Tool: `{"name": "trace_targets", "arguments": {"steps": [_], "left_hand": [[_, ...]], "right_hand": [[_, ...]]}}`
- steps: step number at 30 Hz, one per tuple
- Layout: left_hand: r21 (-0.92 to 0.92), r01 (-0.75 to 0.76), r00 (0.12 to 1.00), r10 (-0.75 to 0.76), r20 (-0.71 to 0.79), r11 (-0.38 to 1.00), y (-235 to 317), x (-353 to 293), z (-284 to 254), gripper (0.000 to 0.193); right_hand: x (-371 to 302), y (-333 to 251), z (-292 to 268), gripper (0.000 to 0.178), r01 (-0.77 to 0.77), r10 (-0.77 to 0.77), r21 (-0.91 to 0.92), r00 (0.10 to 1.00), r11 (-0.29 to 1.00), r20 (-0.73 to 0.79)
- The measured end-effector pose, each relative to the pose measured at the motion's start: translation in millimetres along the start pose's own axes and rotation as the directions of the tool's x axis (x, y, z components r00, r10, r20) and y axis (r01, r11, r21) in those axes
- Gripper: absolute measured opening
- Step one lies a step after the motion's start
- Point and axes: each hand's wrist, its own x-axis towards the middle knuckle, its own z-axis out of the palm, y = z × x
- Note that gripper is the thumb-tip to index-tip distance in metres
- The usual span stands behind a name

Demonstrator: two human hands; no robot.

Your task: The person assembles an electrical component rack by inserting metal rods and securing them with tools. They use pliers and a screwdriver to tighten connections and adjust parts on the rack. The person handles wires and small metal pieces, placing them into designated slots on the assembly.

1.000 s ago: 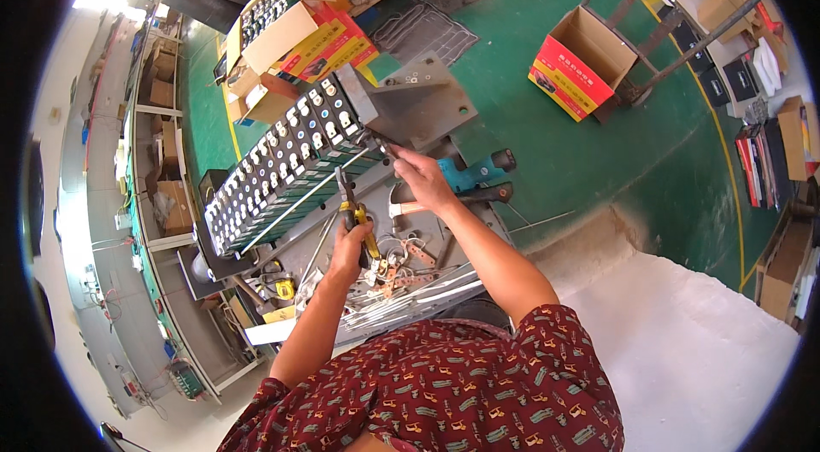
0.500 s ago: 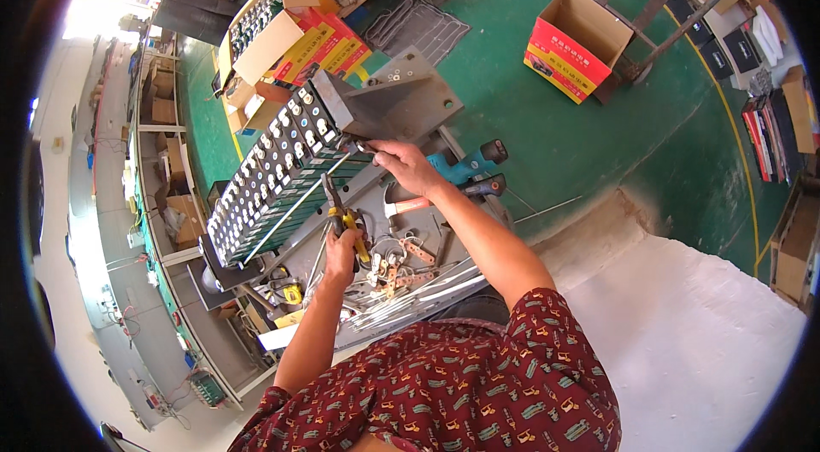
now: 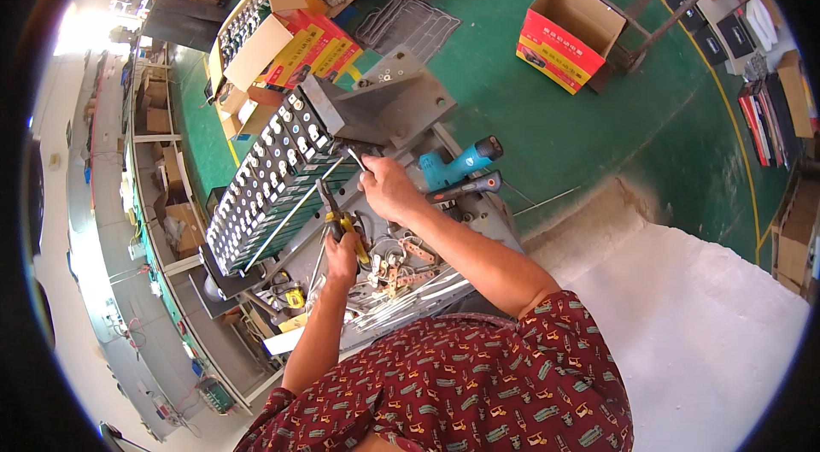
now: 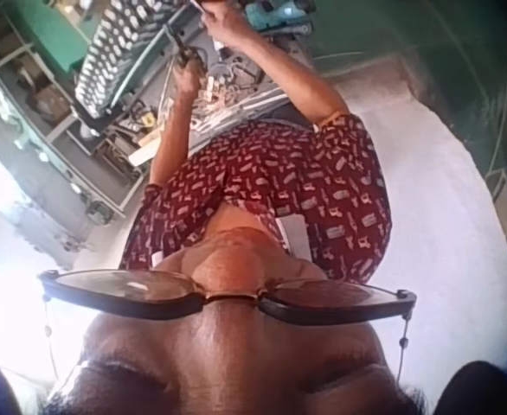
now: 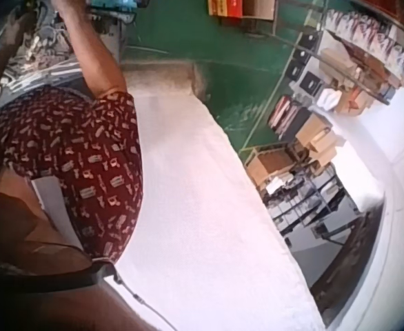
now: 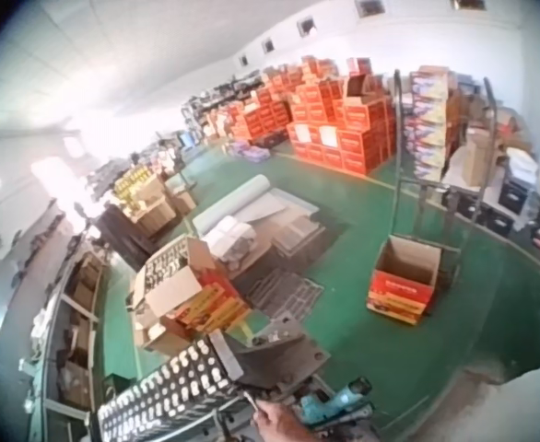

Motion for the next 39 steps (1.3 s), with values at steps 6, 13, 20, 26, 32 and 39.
{"name": "trace_targets", "arguments": {"steps": [6, 13, 20, 26, 32, 39], "left_hand": [[0.061, 0.027, 0.997, -0.031, 0.070, 0.998, -4.5, 4.5, -10.0, 0.028], [0.086, 0.022, 0.998, -0.027, 0.057, 0.996, -24.9, 11.3, -18.9, 0.033], [0.085, 0.055, 0.997, -0.060, 0.057, 0.995, -25.2, 12.9, -20.7, 0.034], [0.129, -0.110, 0.993, 0.103, 0.064, 0.986, -36.0, 13.0, -18.9, 0.034], [0.020, -0.027, 1.000, 0.027, -0.008, 0.999, -19.1, 6.9, -8.8, 0.021], [-0.019, -0.031, 0.998, 0.032, 0.060, 0.999, -5.9, 5.0, -5.8, 0.018]], "right_hand": [[-10.1, 20.8, -9.8, 0.035, 0.021, -0.017, 0.268, 1.000, 0.963, -0.017], [20.2, 61.2, -24.7, 0.038, 0.217, -0.245, 0.251, 0.966, 0.943, 0.086], [54.8, 70.8, -38.2, 0.037, 0.298, -0.343, 0.231, 0.921, 0.926, 0.186], [59.3, 69.7, -36.7, 0.036, 0.366, -0.391, 0.161, 0.903, 0.917, 0.175], [43.5, 57.0, -28.7, 0.037, 0.319, -0.344, 0.184, 0.931, 0.930, 0.124], [3.0, -6.1, -16.3, 0.026, -0.078, 0.053, 0.164, 0.987, 0.983, 0.152]]}}
